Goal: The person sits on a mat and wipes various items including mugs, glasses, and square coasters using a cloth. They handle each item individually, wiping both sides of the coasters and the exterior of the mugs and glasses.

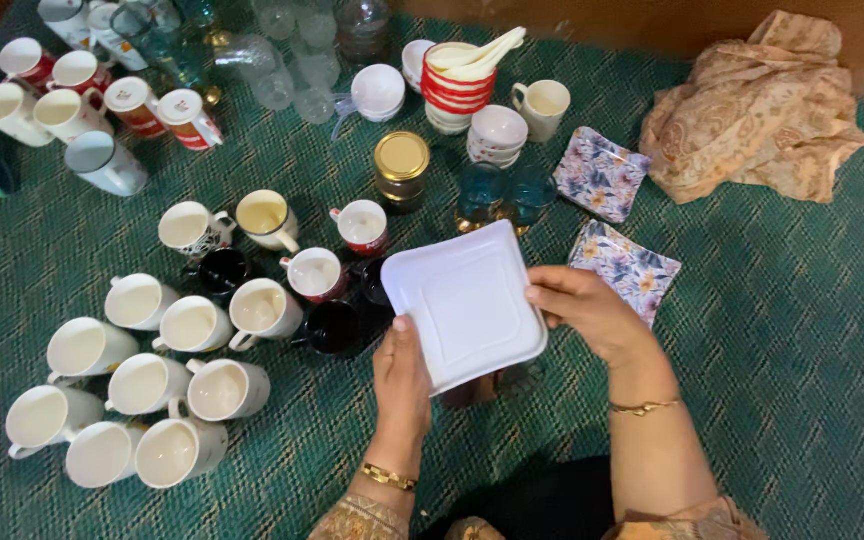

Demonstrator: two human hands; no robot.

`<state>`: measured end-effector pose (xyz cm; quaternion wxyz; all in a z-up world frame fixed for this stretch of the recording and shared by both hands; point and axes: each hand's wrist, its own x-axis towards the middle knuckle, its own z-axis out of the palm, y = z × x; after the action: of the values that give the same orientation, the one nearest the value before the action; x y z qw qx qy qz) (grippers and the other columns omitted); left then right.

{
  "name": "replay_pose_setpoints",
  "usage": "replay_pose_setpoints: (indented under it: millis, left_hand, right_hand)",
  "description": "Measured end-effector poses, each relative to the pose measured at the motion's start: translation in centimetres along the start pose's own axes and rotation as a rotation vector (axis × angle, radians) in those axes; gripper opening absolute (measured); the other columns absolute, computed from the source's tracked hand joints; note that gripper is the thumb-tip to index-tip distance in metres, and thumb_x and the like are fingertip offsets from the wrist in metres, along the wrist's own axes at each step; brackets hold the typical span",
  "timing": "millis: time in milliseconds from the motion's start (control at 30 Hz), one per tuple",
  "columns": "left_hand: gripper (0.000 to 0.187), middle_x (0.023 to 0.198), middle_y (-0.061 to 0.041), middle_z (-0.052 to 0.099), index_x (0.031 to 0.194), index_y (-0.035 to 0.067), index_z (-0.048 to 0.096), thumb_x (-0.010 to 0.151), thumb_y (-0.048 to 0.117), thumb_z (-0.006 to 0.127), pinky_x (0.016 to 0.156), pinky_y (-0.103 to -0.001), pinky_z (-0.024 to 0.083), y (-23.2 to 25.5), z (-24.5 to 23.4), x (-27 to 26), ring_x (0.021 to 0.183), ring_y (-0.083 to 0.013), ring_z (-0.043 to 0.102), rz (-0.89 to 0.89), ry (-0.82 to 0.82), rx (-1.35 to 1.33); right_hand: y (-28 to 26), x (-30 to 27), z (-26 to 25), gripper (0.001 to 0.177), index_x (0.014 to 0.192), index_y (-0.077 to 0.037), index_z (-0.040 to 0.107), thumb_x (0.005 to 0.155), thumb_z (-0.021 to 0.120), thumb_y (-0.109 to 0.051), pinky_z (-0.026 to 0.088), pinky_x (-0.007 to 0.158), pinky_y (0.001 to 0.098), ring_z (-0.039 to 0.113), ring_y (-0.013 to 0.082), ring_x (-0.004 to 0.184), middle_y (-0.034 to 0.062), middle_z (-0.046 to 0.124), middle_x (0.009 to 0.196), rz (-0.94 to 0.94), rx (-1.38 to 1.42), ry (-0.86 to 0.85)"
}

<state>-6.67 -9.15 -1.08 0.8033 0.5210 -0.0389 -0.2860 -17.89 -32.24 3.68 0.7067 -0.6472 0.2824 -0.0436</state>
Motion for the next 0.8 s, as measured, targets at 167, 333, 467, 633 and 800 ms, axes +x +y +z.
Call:
replay_pose_setpoints:
  millis: [167, 333, 467, 633, 800]
  left_hand:
    - [0.049, 0.116, -0.010, 0.070, 0.129, -0.004, 0.062, 0.106, 0.037, 0.049, 0.094, -0.033, 0.054, -1.3, 3.0, 1.9, 0.103, -0.0172, 0.066, -0.049, -0.156, -0.003]
    - [0.043, 0.122, -0.013, 0.072, 0.132, -0.003, 0.059, 0.104, 0.029, 0.051, 0.097, -0.034, 0.056, -2.6, 4.1, 2.9, 0.112, -0.0204, 0.070, -0.058, -0.170, 0.079]
    - [0.039, 0.117, -0.015, 0.074, 0.128, -0.004, 0.062, 0.105, 0.025, 0.053, 0.091, -0.033, 0.058, -4.2, 4.7, 4.1, 0.105, -0.0211, 0.072, -0.074, -0.136, 0.054]
    - [0.034, 0.112, -0.013, 0.075, 0.124, -0.003, 0.064, 0.105, 0.023, 0.053, 0.086, -0.031, 0.058, -6.7, 5.9, 6.0, 0.099, -0.0185, 0.072, -0.093, -0.140, 0.006]
    - [0.033, 0.111, -0.013, 0.076, 0.124, -0.002, 0.065, 0.106, 0.023, 0.053, 0.084, -0.030, 0.058, -8.5, 6.6, 7.2, 0.096, -0.0175, 0.072, -0.094, -0.146, 0.033]
  right_hand:
    - [-2.2, -2.4, -3.7, 0.029, 0.115, 0.001, 0.074, 0.090, 0.073, -0.012, 0.051, 0.074, 0.0247, 0.064, 0.0083, 0.082, 0.0010, 0.074, 0.096, -0.136, 0.004, 0.183]
    - [-4.6, -4.3, -6.2, 0.025, 0.116, -0.004, 0.076, 0.092, 0.076, -0.012, 0.049, 0.070, 0.0267, 0.064, 0.0112, 0.082, 0.0050, 0.075, 0.098, -0.307, -0.375, 0.525]
    - [-4.2, -1.4, -8.3, 0.021, 0.114, -0.005, 0.077, 0.094, 0.078, -0.011, 0.052, 0.075, 0.0351, 0.066, 0.0222, 0.085, 0.0113, 0.072, 0.097, -0.509, -0.833, 0.784]
    - [-0.7, 6.1, -11.4, 0.016, 0.105, -0.009, 0.079, 0.089, 0.077, -0.010, 0.054, 0.080, 0.0442, 0.066, 0.0343, 0.092, 0.0135, 0.070, 0.096, -0.718, -1.211, 0.831]
    - [3.3, 11.1, -14.1, 0.012, 0.097, -0.010, 0.078, 0.086, 0.074, -0.012, 0.054, 0.077, 0.0439, 0.066, 0.0328, 0.089, 0.0103, 0.072, 0.094, -0.714, -1.359, 0.772]
